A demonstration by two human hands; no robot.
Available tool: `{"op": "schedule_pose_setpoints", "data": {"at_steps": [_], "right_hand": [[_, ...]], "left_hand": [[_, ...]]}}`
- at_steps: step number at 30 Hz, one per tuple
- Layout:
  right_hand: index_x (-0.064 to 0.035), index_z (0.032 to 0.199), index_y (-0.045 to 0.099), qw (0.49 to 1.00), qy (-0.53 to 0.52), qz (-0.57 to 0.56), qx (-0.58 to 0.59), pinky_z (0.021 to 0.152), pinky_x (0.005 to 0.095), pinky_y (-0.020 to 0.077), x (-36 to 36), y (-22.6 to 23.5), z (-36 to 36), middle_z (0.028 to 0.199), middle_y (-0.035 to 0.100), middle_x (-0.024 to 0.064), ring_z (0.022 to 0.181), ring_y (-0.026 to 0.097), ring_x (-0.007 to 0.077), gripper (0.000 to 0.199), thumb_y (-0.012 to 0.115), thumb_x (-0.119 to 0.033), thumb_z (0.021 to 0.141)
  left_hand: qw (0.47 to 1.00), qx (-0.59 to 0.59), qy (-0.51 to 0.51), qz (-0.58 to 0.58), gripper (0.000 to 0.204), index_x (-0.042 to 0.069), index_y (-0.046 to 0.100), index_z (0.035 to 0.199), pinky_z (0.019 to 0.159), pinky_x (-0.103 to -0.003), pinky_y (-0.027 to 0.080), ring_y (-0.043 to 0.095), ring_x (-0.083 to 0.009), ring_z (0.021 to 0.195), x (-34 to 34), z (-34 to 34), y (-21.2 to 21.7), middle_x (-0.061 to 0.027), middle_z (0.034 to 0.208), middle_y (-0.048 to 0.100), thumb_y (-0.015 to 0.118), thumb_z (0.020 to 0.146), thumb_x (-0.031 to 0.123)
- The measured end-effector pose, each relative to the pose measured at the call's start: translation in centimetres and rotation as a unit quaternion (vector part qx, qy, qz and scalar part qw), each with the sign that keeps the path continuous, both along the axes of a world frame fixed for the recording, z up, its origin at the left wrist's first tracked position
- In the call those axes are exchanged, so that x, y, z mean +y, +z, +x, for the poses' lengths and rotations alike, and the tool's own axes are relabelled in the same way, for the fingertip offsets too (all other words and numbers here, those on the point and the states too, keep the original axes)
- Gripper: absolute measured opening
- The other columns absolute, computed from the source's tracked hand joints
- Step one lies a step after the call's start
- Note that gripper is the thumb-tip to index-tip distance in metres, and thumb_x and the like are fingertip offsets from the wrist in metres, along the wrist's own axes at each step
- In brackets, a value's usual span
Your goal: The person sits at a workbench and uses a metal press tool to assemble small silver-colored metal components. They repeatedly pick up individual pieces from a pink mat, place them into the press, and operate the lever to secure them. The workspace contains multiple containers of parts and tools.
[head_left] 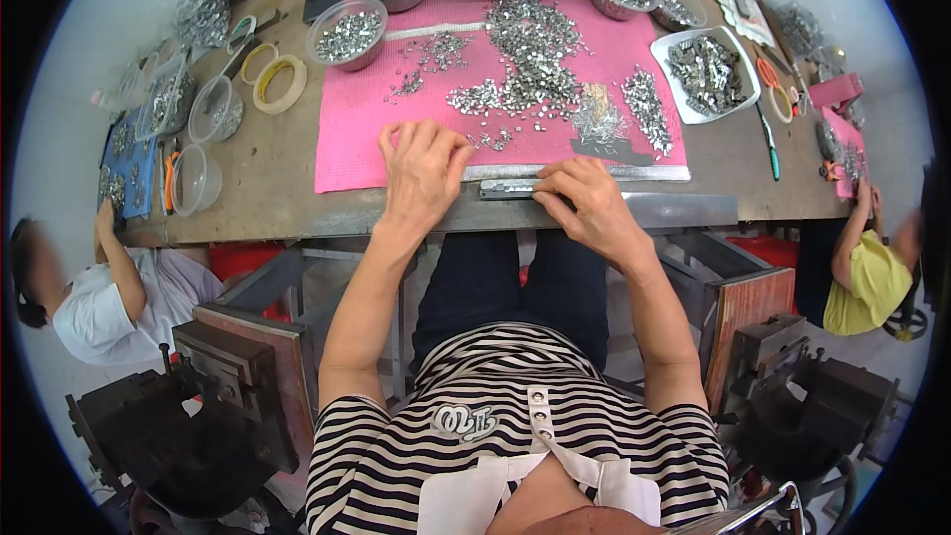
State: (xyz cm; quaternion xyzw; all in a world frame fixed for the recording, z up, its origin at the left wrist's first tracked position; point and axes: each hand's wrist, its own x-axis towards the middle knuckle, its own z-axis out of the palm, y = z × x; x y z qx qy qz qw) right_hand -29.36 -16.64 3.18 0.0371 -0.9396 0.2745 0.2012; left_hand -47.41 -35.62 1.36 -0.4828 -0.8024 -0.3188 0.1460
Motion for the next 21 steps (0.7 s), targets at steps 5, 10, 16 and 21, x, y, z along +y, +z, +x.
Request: {"op": "schedule_pose_setpoints", "data": {"at_steps": [5,10,16,21], "right_hand": [[-0.0043,0.100,0.071,0.998,-0.058,-0.024,0.001,0.077,0.0424,0.0472,0.3,-0.5,-3.7,0.092,0.065,0.0116,0.087,0.064,0.0307,0.010,0.072,-0.009,0.091],[-0.0031,0.099,0.070,0.996,-0.073,0.046,0.023,0.076,0.0440,0.0479,0.2,-2.2,-7.7,0.083,0.061,0.0113,0.084,0.063,0.0314,0.011,0.073,-0.010,0.091],[-0.0009,0.095,0.069,0.997,-0.069,-0.029,0.017,0.075,0.0445,0.0486,1.1,-1.1,-6.2,0.083,0.064,0.0127,0.080,0.064,0.0320,0.011,0.073,-0.010,0.090],[0.0004,0.092,0.071,0.991,-0.098,-0.076,-0.047,0.067,0.0429,0.0498,2.1,-1.6,-4.5,0.084,0.066,0.0133,0.074,0.065,0.0311,0.008,0.073,-0.007,0.089]], "left_hand": [[0.999,-0.011,-0.032,-0.003,0.010,0.010,0.074,0.090,0.099,-0.046,0.036,0.059,-0.0243,0.093,0.5,1.5,-0.6,-0.0026,0.089,0.064,0.080,0.084,0.017],[0.999,-0.013,-0.030,0.020,0.011,0.011,0.074,0.090,0.098,-0.046,0.036,0.059,-0.0237,0.089,1.2,0.9,-2.1,-0.0015,0.087,0.063,0.080,0.084,0.017],[0.998,-0.013,-0.050,0.021,0.010,0.012,0.075,0.092,0.097,-0.046,0.036,0.059,-0.0221,0.088,1.0,0.6,-2.0,-0.0011,0.086,0.063,0.080,0.086,0.019],[0.997,-0.031,-0.073,-0.005,0.009,0.012,0.075,0.095,0.099,-0.047,0.035,0.059,-0.0212,0.088,1.0,0.0,-1.4,-0.0012,0.086,0.062,0.078,0.088,0.018]]}}
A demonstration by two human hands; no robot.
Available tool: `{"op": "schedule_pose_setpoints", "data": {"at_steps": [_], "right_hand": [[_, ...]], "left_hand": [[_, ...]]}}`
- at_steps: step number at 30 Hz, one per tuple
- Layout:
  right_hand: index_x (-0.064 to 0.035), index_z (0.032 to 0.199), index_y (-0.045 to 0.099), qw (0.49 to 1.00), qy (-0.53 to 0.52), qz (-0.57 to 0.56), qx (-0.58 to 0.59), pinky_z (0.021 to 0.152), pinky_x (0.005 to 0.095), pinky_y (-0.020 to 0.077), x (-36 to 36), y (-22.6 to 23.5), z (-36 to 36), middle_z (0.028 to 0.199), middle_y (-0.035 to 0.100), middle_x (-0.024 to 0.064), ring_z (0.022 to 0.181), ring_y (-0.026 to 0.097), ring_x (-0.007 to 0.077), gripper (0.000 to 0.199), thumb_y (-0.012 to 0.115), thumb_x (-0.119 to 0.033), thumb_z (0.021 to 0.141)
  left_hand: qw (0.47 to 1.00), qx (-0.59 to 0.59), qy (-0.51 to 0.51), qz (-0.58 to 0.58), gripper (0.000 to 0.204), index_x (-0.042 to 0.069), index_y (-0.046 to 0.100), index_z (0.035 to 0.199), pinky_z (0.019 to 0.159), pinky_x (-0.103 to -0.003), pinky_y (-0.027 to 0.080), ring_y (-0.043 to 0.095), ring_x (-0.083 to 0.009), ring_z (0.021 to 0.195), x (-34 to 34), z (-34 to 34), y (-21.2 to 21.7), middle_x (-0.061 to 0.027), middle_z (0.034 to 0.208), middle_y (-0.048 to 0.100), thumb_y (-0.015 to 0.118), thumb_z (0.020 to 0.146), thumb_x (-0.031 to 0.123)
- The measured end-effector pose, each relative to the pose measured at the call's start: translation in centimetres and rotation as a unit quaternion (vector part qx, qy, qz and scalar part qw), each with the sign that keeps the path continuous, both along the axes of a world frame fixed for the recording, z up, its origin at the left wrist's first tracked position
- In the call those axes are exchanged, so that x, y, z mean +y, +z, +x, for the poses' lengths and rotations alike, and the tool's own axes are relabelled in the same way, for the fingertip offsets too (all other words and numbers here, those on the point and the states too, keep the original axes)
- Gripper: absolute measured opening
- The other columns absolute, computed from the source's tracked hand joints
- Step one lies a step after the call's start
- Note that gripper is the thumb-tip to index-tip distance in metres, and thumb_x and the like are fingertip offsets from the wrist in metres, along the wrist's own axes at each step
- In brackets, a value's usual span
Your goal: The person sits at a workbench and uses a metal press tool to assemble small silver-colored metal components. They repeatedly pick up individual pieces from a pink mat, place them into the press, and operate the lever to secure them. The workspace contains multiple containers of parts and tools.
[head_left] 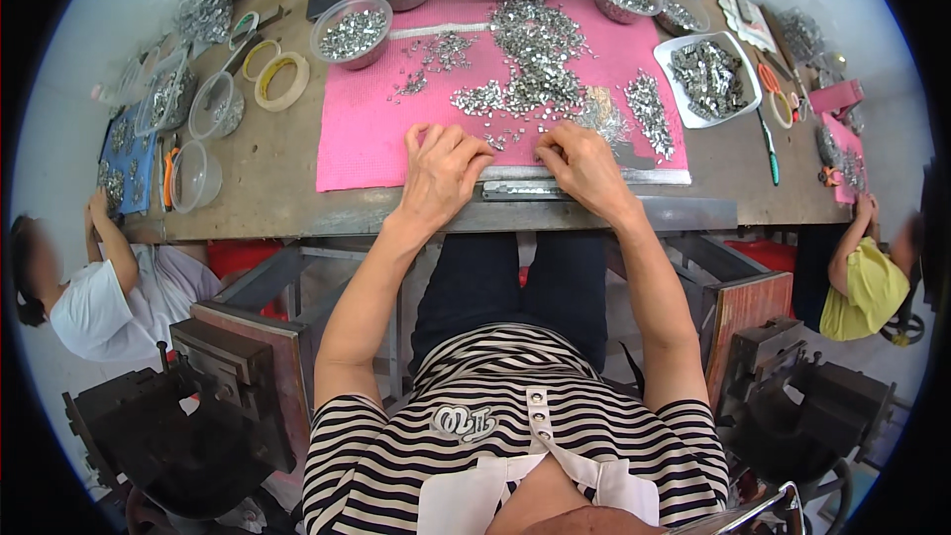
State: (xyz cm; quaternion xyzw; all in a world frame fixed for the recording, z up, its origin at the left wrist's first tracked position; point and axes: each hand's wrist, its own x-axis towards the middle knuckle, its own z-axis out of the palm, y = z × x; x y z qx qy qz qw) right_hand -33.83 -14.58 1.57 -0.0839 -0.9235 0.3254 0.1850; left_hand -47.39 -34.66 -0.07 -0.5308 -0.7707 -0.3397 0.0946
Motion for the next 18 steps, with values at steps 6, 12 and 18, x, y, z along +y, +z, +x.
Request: {"op": "schedule_pose_setpoints", "data": {"at_steps": [6,12,18], "right_hand": [[-0.0012,0.095,0.072,0.998,-0.009,0.053,0.043,0.067,0.0430,0.0505,0.2,0.1,0.2,0.084,0.066,0.0132,0.074,0.066,0.0314,0.008,0.074,-0.006,0.088],[-0.0025,0.095,0.071,0.997,0.024,0.073,0.016,0.073,0.0429,0.0485,-0.3,0.5,0.7,0.086,0.064,0.0124,0.077,0.063,0.0325,0.010,0.074,-0.010,0.090],[-0.0032,0.094,0.070,0.997,0.011,0.065,0.028,0.077,0.0448,0.0479,-0.3,0.5,-0.1,0.086,0.064,0.0133,0.082,0.064,0.0343,0.010,0.073,-0.012,0.090]], "left_hand": [[0.999,0.045,0.010,0.000,0.009,0.012,0.074,0.098,0.104,-0.049,0.034,0.059,-0.0220,0.087,1.1,-0.3,-0.7,-0.0013,0.084,0.062,0.076,0.091,0.018],[1.000,0.027,-0.007,-0.013,0.006,0.012,0.071,0.096,0.105,-0.054,0.033,0.059,-0.0234,0.092,0.8,-0.2,-0.1,-0.0022,0.088,0.062,0.074,0.091,0.015],[0.998,-0.050,-0.014,0.024,0.004,0.007,0.069,0.098,0.095,-0.043,0.039,0.060,-0.0251,0.087,0.7,0.8,0.6,-0.0049,0.086,0.063,0.068,0.094,0.008]]}}
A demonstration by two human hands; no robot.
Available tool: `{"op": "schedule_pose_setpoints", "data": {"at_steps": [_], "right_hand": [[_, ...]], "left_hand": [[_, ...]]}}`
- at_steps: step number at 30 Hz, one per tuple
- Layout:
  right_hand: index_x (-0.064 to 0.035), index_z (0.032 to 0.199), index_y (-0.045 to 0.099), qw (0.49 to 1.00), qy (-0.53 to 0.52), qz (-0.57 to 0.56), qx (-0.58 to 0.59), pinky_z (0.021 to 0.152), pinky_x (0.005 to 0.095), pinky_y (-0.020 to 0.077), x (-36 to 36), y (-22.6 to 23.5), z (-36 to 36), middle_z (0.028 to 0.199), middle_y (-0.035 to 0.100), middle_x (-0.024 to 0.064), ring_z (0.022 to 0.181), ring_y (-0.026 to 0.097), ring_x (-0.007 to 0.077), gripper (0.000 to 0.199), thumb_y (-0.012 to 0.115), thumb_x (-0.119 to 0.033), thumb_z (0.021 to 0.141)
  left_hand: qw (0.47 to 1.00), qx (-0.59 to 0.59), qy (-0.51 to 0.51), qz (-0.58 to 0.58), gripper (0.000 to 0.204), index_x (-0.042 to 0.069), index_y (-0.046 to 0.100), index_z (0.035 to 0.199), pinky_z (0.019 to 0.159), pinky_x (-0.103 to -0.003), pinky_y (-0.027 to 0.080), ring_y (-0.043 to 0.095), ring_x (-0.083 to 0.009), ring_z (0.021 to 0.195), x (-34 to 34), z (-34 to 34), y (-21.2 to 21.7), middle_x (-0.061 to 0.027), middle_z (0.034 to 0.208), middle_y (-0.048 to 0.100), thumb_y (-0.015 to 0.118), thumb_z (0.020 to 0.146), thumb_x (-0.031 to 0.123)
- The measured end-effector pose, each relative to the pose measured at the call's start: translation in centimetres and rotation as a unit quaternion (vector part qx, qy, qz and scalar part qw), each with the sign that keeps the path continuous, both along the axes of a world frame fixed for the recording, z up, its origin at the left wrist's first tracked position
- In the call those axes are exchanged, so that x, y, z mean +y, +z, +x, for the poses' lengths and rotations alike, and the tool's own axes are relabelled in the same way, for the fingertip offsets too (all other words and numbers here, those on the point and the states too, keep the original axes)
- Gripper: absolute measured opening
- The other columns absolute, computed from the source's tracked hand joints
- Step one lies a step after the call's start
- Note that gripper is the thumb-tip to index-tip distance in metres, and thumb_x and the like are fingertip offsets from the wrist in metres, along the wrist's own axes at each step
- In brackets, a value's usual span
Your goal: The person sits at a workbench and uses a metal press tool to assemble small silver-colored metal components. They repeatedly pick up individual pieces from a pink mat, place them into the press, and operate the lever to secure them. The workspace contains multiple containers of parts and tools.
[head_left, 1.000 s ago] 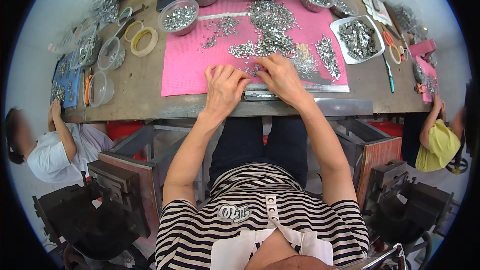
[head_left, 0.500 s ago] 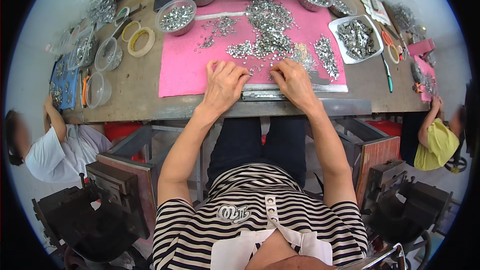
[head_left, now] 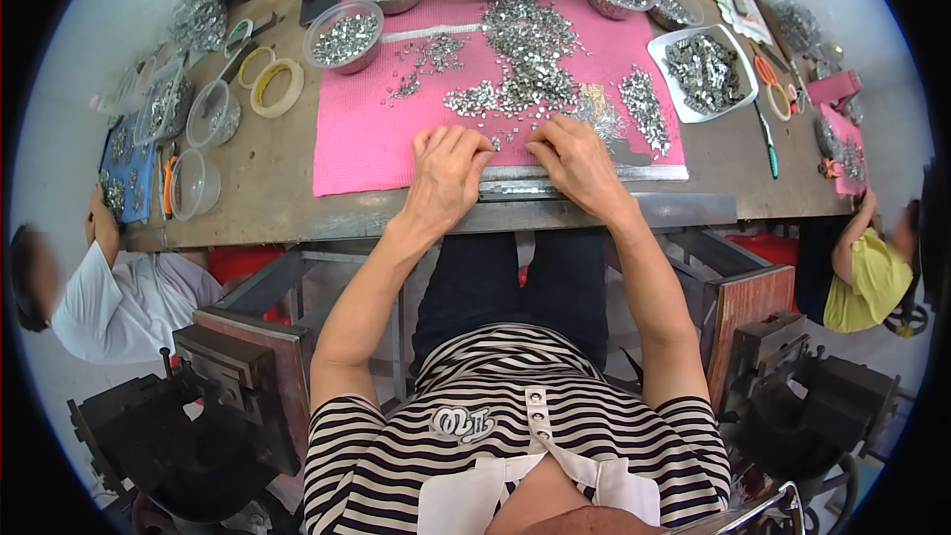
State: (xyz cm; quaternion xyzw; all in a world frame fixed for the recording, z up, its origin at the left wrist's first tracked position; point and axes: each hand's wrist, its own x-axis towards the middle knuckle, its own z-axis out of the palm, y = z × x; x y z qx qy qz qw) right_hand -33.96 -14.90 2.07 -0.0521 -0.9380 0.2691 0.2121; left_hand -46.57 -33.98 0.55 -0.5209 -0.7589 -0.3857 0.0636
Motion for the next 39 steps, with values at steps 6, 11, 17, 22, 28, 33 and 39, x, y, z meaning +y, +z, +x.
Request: {"op": "schedule_pose_setpoints", "data": {"at_steps": [6,11,17,22,28,33,39], "right_hand": [[-0.0026,0.095,0.069,0.999,-0.014,-0.037,0.030,0.074,0.0440,0.0489,0.4,0.6,0.7,0.084,0.065,0.0136,0.078,0.065,0.0343,0.007,0.071,-0.006,0.090],[-0.0017,0.097,0.069,1.000,-0.009,-0.012,0.017,0.075,0.0444,0.0501,1.3,0.4,1.7,0.087,0.065,0.0135,0.082,0.065,0.0348,0.010,0.068,-0.001,0.088],[0.0001,0.097,0.069,0.999,-0.009,0.022,0.040,0.075,0.0438,0.0521,1.4,-0.7,1.8,0.092,0.064,0.0145,0.085,0.064,0.0346,0.013,0.066,0.004,0.085],[0.0004,0.097,0.071,0.999,-0.023,0.018,0.038,0.076,0.0442,0.0520,1.2,-0.6,1.7,0.091,0.064,0.0144,0.086,0.063,0.0345,0.014,0.065,0.005,0.085],[0.0006,0.098,0.071,0.999,-0.016,0.018,0.026,0.078,0.0440,0.0517,1.3,-0.9,2.0,0.091,0.063,0.0137,0.088,0.063,0.0340,0.013,0.068,0.003,0.085],[0.0001,0.094,0.070,0.999,-0.025,-0.037,0.021,0.081,0.0458,0.0514,1.2,-0.9,1.9,0.093,0.062,0.0147,0.091,0.063,0.0361,0.007,0.069,0.000,0.087],[0.0002,0.094,0.068,0.997,-0.040,-0.065,0.018,0.074,0.0447,0.0528,1.4,-1.0,1.8,0.087,0.063,0.0147,0.083,0.065,0.0356,0.008,0.073,-0.002,0.087]], "left_hand": [[0.987,-0.145,-0.056,0.032,0.004,0.004,0.064,0.099,0.085,-0.040,0.043,0.060,-0.0283,0.084,0.5,3.1,1.0,-0.0091,0.087,0.063,0.064,0.095,0.004],[0.990,-0.109,-0.070,0.049,0.006,0.004,0.063,0.099,0.088,-0.040,0.042,0.059,-0.0288,0.087,1.4,4.7,0.1,-0.0087,0.091,0.064,0.065,0.093,0.003],[0.995,-0.055,-0.072,0.040,0.011,0.004,0.062,0.099,0.091,-0.042,0.040,0.060,-0.0281,0.093,1.8,5.4,-0.3,-0.0076,0.097,0.065,0.068,0.090,0.002],[0.998,0.005,-0.063,0.023,0.014,0.005,0.062,0.098,0.100,-0.046,0.041,0.061,-0.0282,0.095,1.9,5.7,-0.3,-0.0078,0.097,0.065,0.070,0.088,0.001],[0.997,0.042,-0.050,0.042,0.014,0.005,0.063,0.097,0.104,-0.050,0.045,0.062,-0.0283,0.091,2.0,6.0,-0.2,-0.0074,0.094,0.066,0.072,0.086,0.003],[0.996,0.039,-0.049,0.062,0.014,0.005,0.065,0.098,0.101,-0.050,0.047,0.065,-0.0284,0.091,2.0,6.0,-0.3,-0.0081,0.096,0.069,0.073,0.086,0.003],[0.989,-0.100,-0.084,0.070,0.013,0.003,0.065,0.097,0.100,-0.049,0.049,0.063,-0.0309,0.088,1.8,5.2,-1.0,-0.0104,0.090,0.067,0.072,0.087,0.001]]}}
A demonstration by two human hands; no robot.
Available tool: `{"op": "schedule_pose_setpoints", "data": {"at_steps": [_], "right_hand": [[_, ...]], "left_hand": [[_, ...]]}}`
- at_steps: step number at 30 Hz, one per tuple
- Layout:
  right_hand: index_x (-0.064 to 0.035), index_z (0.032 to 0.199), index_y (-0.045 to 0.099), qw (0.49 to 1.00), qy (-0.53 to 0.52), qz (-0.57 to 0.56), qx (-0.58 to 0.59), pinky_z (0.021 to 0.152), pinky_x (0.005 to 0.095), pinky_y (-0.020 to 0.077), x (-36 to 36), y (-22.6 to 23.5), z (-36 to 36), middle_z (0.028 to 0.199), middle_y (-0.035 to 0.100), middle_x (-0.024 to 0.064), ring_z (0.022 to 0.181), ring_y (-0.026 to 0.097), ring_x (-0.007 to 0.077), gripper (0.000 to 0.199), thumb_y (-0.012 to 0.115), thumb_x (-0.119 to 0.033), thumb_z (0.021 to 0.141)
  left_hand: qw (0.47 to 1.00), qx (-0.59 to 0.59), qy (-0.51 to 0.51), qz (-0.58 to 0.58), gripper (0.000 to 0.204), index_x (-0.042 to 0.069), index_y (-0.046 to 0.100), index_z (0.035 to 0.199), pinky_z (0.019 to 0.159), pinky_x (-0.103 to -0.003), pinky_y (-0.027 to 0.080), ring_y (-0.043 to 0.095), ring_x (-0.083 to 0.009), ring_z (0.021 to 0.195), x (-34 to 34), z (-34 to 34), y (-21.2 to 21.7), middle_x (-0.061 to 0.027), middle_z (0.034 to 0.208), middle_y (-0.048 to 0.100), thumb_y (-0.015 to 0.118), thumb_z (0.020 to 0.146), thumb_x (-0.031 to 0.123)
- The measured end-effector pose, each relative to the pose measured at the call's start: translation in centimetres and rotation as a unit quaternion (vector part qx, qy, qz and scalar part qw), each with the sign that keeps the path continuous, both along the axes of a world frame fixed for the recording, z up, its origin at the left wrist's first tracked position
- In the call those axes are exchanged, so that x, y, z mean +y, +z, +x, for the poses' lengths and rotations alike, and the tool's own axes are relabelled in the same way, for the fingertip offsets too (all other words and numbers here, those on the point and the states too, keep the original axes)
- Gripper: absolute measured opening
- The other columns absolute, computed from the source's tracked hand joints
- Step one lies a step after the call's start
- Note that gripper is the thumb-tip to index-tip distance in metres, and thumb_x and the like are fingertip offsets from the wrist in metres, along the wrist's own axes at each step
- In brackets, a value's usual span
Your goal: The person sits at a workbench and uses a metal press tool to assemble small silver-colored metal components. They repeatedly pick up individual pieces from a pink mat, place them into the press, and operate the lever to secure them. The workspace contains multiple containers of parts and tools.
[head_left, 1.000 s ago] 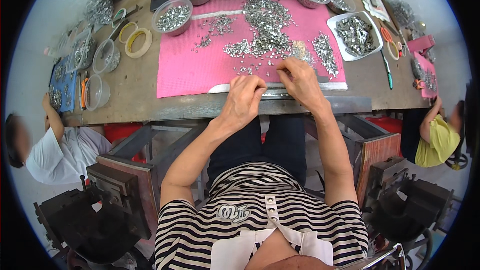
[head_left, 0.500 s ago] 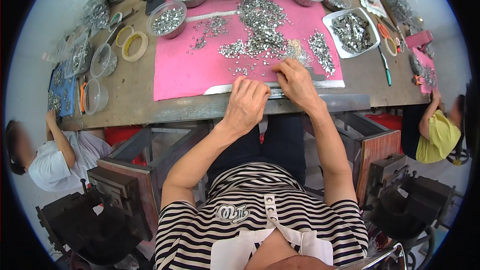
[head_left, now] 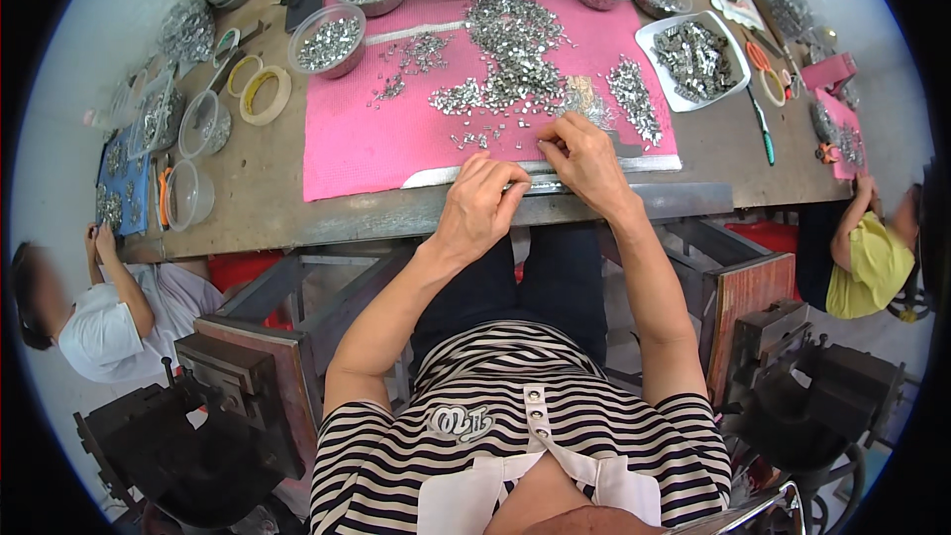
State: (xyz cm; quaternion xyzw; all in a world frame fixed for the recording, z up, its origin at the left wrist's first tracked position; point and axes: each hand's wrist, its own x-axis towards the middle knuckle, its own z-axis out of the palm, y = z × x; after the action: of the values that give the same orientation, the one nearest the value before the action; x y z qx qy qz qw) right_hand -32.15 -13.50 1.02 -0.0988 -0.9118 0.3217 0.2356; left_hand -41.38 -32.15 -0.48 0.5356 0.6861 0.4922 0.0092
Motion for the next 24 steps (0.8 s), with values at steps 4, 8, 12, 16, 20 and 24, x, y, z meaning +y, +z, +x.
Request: {"op": "schedule_pose_setpoints", "data": {"at_steps": [4,8,12,16,20,24], "right_hand": [[0.0010,0.097,0.071,1.000,-0.007,0.000,0.011,0.067,0.0374,0.0535,0.0,-0.1,0.1,0.086,0.068,0.0131,0.075,0.069,0.0275,0.010,0.074,-0.001,0.088],[0.0005,0.098,0.071,0.999,-0.025,-0.032,0.029,0.067,0.0349,0.0534,-0.5,0.1,0.0,0.087,0.070,0.0130,0.075,0.070,0.0244,0.010,0.075,-0.002,0.089],[0.0009,0.101,0.072,0.996,-0.019,-0.089,0.024,0.069,0.0309,0.0546,-0.7,0.4,-0.2,0.091,0.073,0.0102,0.078,0.070,0.0186,0.010,0.073,-0.002,0.092],[0.0013,0.105,0.073,0.964,-0.013,-0.264,-0.011,0.075,0.0299,0.0555,-1.5,2.3,0.0,0.090,0.073,0.0066,0.083,0.070,0.0132,0.014,0.074,-0.006,0.093],[0.0007,0.106,0.074,0.920,0.027,-0.385,0.061,0.080,0.0276,0.0560,-2.0,1.7,0.3,0.094,0.073,0.0032,0.086,0.069,0.0109,0.012,0.074,-0.005,0.095],[0.0003,0.105,0.075,0.866,0.039,-0.482,0.127,0.082,0.0266,0.0556,-2.8,2.0,0.5,0.097,0.073,0.0032,0.090,0.068,0.0115,0.010,0.073,-0.005,0.096]], "left_hand": [[0.998,0.067,0.020,-0.010,0.011,0.002,0.067,0.096,0.102,-0.051,0.050,0.068,-0.0300,0.091,0.0,0.5,0.6,-0.0095,0.096,0.071,0.074,0.088,0.003],[0.994,0.102,0.045,-0.014,0.012,0.004,0.069,0.099,0.103,-0.052,0.049,0.068,-0.0289,0.091,0.0,1.2,0.7,-0.0084,0.096,0.072,0.075,0.088,0.005],[0.994,0.099,0.047,-0.016,0.016,0.005,0.071,0.104,0.108,-0.049,0.046,0.068,-0.0270,0.091,-0.6,0.5,0.7,-0.0082,0.095,0.072,0.076,0.089,0.008],[0.995,0.023,0.093,-0.026,0.018,0.004,0.073,0.107,0.111,-0.046,0.041,0.068,-0.0272,0.090,0.2,-0.8,1.9,-0.0087,0.098,0.073,0.075,0.091,0.009],[0.923,-0.383,-0.001,0.030,0.021,0.002,0.069,0.112,0.097,-0.036,0.053,0.070,-0.0168,0.098,1.7,-0.8,2.8,-0.0065,0.103,0.075,0.075,0.096,0.013],[0.833,-0.539,-0.068,0.106,0.017,-0.001,0.067,0.111,0.088,-0.029,0.057,0.070,-0.0135,0.099,2.2,-0.5,2.8,-0.0096,0.105,0.074,0.073,0.099,0.009]]}}
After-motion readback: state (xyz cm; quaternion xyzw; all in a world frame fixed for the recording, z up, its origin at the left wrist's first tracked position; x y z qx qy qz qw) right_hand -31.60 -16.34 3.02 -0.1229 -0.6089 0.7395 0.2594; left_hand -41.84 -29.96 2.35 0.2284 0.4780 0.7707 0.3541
